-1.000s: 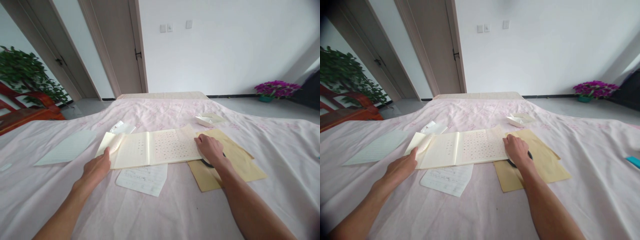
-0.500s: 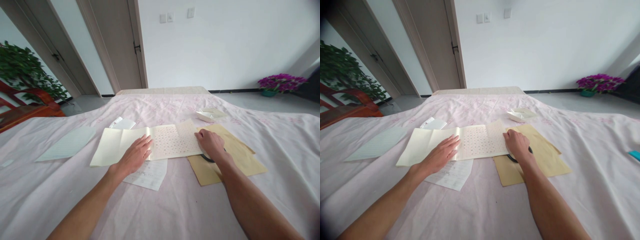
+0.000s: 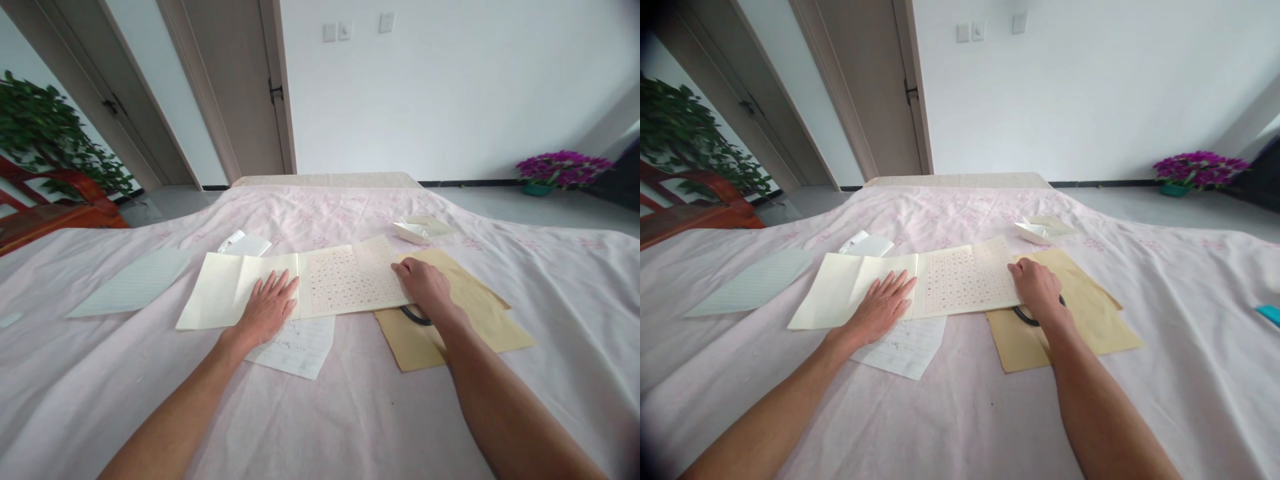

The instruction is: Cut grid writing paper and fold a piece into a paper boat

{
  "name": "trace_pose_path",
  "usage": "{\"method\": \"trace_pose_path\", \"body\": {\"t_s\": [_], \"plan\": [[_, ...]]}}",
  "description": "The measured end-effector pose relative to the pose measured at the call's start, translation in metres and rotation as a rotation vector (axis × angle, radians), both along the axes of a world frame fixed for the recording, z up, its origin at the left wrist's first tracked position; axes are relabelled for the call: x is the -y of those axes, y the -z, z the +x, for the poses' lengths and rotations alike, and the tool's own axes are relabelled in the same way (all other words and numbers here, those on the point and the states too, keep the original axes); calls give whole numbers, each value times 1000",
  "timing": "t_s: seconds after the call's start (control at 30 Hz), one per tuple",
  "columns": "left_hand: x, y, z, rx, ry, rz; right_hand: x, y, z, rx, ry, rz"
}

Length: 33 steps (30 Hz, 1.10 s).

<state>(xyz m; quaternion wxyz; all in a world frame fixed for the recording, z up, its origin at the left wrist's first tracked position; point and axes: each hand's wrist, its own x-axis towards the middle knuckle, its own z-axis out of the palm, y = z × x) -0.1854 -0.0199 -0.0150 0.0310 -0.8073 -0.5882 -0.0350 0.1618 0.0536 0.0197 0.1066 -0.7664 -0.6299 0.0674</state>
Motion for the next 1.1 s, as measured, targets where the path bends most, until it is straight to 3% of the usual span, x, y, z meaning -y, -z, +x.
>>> {"method": "trace_pose_path", "body": {"t_s": [0.3, 0.5, 0.7, 0.87, 1.1], "plan": [[5, 3, 8, 6, -151, 43, -2, 3, 0, -31, 15, 21], [1, -17, 15, -53, -178, 86, 2, 6, -2, 16, 16, 72], [-47, -36, 16, -68, -241, 53, 5, 5, -4, 24, 8, 64], [-88, -31, -2, 25, -103, 6, 7, 5, -4, -7, 9, 93], [-119, -28, -21, 176, -3, -91, 10, 3, -5, -73, 17, 200]]}}
